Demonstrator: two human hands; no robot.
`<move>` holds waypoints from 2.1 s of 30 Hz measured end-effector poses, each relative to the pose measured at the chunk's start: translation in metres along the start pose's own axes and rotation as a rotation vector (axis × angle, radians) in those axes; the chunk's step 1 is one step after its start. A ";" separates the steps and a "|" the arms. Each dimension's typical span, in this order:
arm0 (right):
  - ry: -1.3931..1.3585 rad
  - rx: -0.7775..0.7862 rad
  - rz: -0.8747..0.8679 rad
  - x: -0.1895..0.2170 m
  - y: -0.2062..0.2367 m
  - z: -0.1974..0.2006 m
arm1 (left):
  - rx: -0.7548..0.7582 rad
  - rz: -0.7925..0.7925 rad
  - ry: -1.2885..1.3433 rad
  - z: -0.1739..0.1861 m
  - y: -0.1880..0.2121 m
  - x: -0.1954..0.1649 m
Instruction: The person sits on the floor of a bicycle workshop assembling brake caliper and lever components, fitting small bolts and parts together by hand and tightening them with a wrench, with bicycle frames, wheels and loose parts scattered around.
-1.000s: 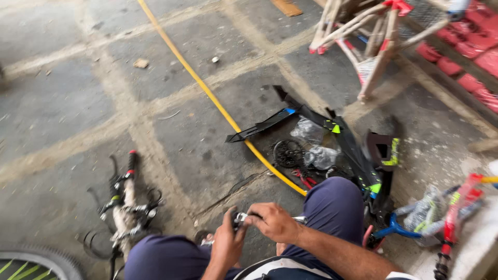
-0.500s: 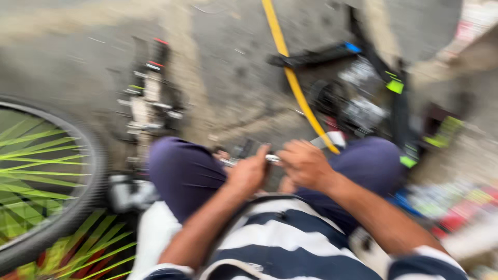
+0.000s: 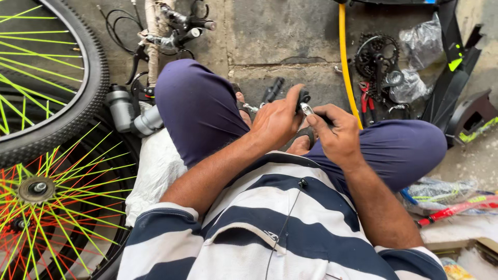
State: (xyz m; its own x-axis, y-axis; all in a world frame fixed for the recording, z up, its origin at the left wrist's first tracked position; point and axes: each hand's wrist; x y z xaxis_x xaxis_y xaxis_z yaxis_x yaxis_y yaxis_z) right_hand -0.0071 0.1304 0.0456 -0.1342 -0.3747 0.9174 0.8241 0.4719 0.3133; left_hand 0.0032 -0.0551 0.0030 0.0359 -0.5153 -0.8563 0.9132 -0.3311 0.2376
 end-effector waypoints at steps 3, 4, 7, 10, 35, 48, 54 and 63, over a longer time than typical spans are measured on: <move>-0.156 -0.002 -0.057 -0.010 0.000 -0.003 | -0.106 -0.048 -0.035 -0.003 0.003 -0.002; -0.224 0.008 -0.066 -0.009 0.001 -0.002 | -0.099 -0.056 -0.054 -0.004 0.003 -0.001; 0.207 0.029 0.041 0.001 0.001 0.004 | -0.077 -0.064 -0.108 -0.007 0.005 0.002; 0.691 0.129 0.371 0.022 -0.002 0.019 | 0.057 -0.059 -0.222 -0.009 0.005 0.007; 0.929 0.117 0.568 0.038 -0.022 0.038 | 0.278 -0.203 -0.180 0.015 -0.006 0.008; 0.917 0.343 0.583 0.023 -0.030 0.056 | 0.449 -0.111 -0.094 0.017 -0.003 -0.014; 0.949 0.210 0.596 0.031 -0.025 0.053 | 0.356 -0.111 -0.160 0.019 -0.009 -0.017; 0.625 0.150 0.473 0.039 -0.022 0.047 | 0.098 0.035 0.065 0.015 -0.005 -0.031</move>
State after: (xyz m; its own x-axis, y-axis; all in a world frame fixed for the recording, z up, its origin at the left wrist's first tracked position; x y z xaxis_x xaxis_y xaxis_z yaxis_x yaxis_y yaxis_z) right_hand -0.0565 0.1425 0.0863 0.5814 -0.4654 0.6674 0.6280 0.7782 -0.0044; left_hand -0.0091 -0.0493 0.0358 0.0963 -0.4762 -0.8741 0.8669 -0.3914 0.3087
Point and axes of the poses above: each hand's wrist, its own y-axis away from the middle knuckle, its own z-axis out of the back of the hand, x = y × z, and after that the axes turned 12 degrees about x, right-handed
